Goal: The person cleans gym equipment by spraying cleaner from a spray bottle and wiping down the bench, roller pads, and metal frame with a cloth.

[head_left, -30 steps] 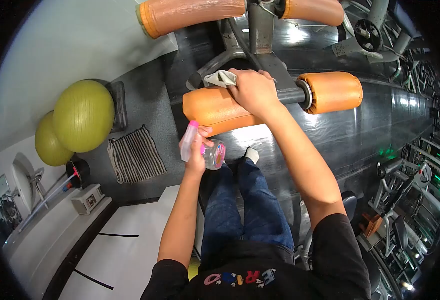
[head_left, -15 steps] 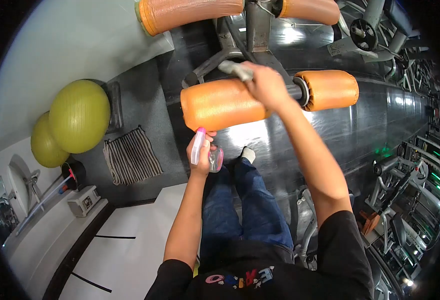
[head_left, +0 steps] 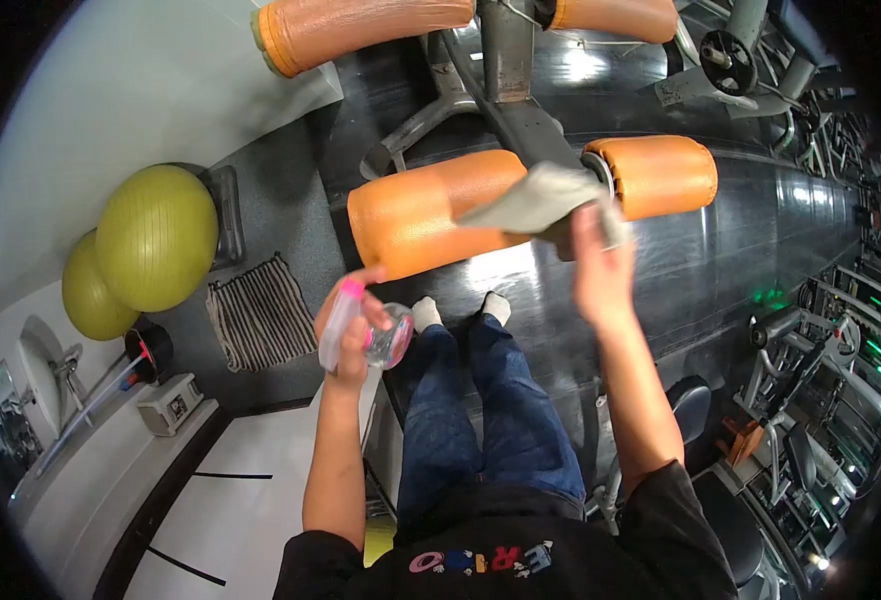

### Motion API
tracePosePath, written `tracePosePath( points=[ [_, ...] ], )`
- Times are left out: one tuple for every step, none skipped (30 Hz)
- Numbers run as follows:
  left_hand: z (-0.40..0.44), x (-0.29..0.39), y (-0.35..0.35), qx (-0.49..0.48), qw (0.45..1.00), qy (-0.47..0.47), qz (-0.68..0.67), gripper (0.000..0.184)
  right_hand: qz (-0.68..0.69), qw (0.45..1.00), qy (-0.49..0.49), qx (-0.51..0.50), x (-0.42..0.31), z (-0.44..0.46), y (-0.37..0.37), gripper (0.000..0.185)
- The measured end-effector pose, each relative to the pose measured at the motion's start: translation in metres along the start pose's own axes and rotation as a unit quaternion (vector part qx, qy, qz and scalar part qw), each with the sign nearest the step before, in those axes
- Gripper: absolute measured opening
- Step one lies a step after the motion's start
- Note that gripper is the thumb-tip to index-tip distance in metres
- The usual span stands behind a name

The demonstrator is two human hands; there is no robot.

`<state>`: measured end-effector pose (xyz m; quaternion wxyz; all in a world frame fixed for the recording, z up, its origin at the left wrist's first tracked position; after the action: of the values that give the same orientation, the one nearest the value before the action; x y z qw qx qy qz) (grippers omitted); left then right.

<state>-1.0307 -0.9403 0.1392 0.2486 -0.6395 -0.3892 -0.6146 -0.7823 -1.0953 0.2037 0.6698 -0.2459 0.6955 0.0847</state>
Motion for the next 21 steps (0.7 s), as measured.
tracePosePath(
  points=[
    [0.013,0.004,0.002,-0.037,0.999,-0.04,-0.004,0.053,0.051,0.995,0.01,0.084,-0.013,0.008,-0.003,0.031],
    [0.027,0.014,0.013,-0.06,0.994,-0.074,0.053,0.049,0.086,0.988,0.006,0.126,-0.026,0.016,-0.002,0.035],
    [0.038,0.02,0.024,-0.084,0.985,-0.107,0.11,0.045,0.12,0.978,0.001,0.168,-0.036,0.024,-0.002,0.039],
    [0.043,0.019,0.025,-0.083,0.985,-0.107,0.109,0.045,0.049,0.986,0.039,0.152,-0.042,0.028,0.002,0.043],
    [0.047,0.018,0.026,-0.094,0.981,-0.101,0.14,0.039,-0.009,0.994,-0.013,0.106,-0.034,0.034,0.011,0.042],
    [0.049,0.017,0.026,-0.106,0.975,-0.094,0.171,0.033,-0.107,0.992,-0.065,0.015,-0.022,0.042,0.021,0.039],
    [0.048,0.015,0.026,-0.105,0.975,-0.095,0.171,0.033,-0.204,0.971,-0.119,-0.026,0.009,0.044,0.04,0.038],
    [0.046,0.014,0.026,-0.122,0.974,-0.053,0.186,0.029,-0.29,0.924,-0.244,-0.056,0.032,0.035,0.064,0.042],
    [0.044,0.012,0.025,-0.14,0.97,-0.009,0.201,0.024,-0.373,0.871,-0.298,-0.113,0.018,0.022,0.087,0.049],
    [0.042,0.008,0.022,-0.139,0.97,-0.041,0.194,0.026,-0.342,0.888,-0.288,-0.108,0.019,0.011,0.11,0.052],
    [0.038,-0.001,0.016,-0.141,0.969,-0.044,0.197,0.026,-0.336,0.874,-0.325,-0.135,0.022,0.004,0.126,0.052],
    [0.033,-0.011,0.009,-0.157,0.96,-0.016,0.231,0.024,-0.28,0.891,-0.298,-0.199,0.017,-0.002,0.143,0.05],
    [0.027,-0.022,0.004,-0.174,0.949,0.013,0.264,0.023,-0.241,0.878,-0.338,-0.238,0.013,-0.008,0.154,0.046],
    [0.018,-0.025,0.016,-0.086,0.958,0.087,0.26,0.019,-0.264,0.846,-0.344,-0.309,0.012,-0.008,0.168,0.045],
    [0.017,-0.024,0.014,-0.088,0.958,0.087,0.26,0.019,-0.284,0.808,-0.35,-0.378,0.012,-0.003,0.178,0.044],
    [0.016,-0.024,0.009,-0.116,0.959,0.006,0.258,0.019,-0.284,0.809,-0.35,-0.378,0.013,0.005,0.177,0.044],
    [0.015,-0.025,0.006,-0.146,0.953,-0.076,0.255,0.018,-0.293,0.797,-0.353,-0.394,0.011,0.012,0.173,0.047],
    [0.016,-0.021,0.01,-0.133,0.956,-0.062,0.253,0.019,-0.302,0.784,-0.356,-0.41,0.012,0.02,0.168,0.05],
    [0.016,-0.023,0.013,-0.134,0.957,-0.063,0.25,0.019,-0.228,0.826,-0.332,-0.393,0.011,0.029,0.157,0.048],
    [0.017,-0.025,0.015,-0.13,0.962,-0.026,0.238,0.019,-0.192,0.854,-0.344,-0.34,0.02,0.034,0.15,0.046],
    [0.02,-0.028,0.016,-0.125,0.966,0.012,0.227,0.019,-0.155,0.877,-0.354,-0.287,0.023,0.042,0.143,0.044]
  ],
)
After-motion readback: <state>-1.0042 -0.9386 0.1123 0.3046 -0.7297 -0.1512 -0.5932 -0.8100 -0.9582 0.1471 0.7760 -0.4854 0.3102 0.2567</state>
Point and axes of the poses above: each hand's wrist, its own z-axis towards the middle knuckle, its own y-axis out of the palm, x = y × z, the point moved 1 cm from there along z, towards the middle knuckle, and after that the axes turned 9 degrees about x, right-handed, at the moved point
